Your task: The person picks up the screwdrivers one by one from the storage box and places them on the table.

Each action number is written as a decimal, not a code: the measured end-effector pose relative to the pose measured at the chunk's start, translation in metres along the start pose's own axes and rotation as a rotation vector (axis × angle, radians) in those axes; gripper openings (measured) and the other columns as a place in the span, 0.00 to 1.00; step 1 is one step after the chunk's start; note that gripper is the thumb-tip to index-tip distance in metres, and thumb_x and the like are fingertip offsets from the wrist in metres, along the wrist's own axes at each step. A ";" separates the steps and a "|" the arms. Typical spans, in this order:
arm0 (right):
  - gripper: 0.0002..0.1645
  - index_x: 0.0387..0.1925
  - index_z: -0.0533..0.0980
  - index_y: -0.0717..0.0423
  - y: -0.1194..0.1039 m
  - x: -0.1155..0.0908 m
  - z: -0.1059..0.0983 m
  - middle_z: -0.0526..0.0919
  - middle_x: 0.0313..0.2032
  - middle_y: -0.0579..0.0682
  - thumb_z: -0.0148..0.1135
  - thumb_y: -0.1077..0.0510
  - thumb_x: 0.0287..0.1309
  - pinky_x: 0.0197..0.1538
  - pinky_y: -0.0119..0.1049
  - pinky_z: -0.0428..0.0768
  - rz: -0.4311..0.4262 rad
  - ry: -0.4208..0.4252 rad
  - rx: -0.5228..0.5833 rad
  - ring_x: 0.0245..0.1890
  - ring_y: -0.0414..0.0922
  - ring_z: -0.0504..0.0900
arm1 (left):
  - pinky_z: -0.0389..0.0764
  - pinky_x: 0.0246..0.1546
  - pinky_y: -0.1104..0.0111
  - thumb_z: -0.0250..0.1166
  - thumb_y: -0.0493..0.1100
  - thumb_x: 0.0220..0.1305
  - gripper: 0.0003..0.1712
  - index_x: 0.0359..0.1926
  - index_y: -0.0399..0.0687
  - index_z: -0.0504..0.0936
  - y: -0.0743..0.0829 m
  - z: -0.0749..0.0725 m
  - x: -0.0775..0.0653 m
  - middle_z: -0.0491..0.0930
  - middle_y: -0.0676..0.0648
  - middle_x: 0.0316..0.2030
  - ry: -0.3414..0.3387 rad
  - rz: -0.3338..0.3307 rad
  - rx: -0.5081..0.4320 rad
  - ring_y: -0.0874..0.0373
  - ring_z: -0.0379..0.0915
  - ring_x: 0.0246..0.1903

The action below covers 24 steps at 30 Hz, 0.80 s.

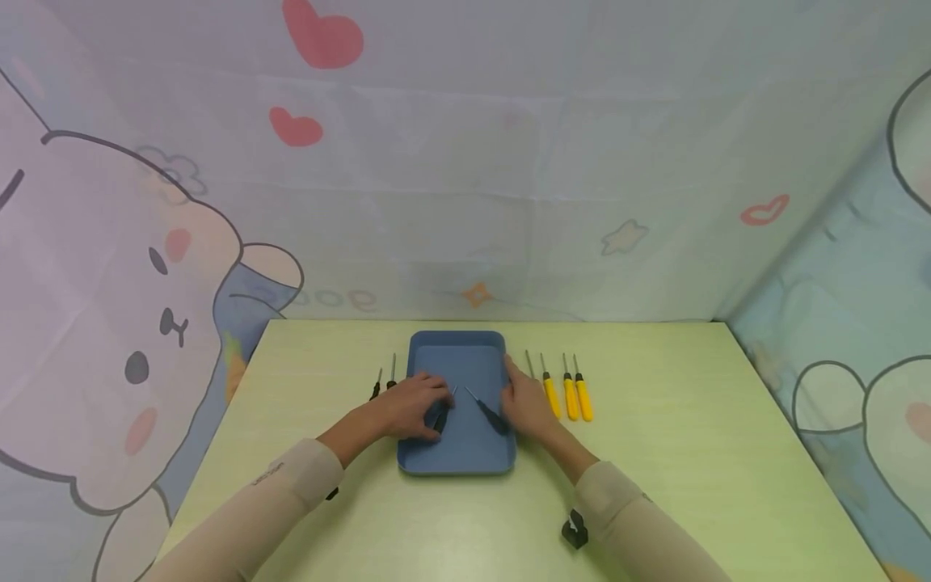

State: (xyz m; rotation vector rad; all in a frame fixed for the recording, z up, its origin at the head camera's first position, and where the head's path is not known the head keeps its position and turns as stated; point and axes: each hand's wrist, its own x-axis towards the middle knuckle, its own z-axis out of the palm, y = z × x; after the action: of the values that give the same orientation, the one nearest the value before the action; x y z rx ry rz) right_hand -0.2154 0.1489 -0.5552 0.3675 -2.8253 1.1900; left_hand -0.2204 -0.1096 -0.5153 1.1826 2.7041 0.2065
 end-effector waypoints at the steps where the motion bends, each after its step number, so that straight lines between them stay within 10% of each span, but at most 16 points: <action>1: 0.37 0.74 0.57 0.64 0.000 0.000 0.000 0.68 0.20 0.50 0.49 0.66 0.65 0.19 0.34 0.70 -0.002 -0.001 -0.001 0.13 0.40 0.63 | 0.71 0.59 0.56 0.75 0.57 0.54 0.30 0.56 0.54 0.81 0.000 0.000 0.000 0.74 0.52 0.55 -0.003 -0.004 -0.001 0.51 0.67 0.58; 24: 0.36 0.74 0.58 0.65 -0.001 -0.001 0.000 0.67 0.19 0.48 0.50 0.67 0.65 0.19 0.34 0.69 -0.017 0.015 -0.026 0.13 0.39 0.62 | 0.73 0.57 0.61 0.74 0.61 0.53 0.32 0.55 0.52 0.80 0.006 0.000 0.010 0.73 0.51 0.51 -0.080 -0.039 0.052 0.54 0.68 0.56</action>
State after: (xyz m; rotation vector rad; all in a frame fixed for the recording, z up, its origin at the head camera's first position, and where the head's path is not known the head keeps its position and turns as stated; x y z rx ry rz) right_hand -0.2141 0.1487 -0.5543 0.3781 -2.8164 1.1469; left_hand -0.2223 -0.0983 -0.5153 1.1258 2.6751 0.0817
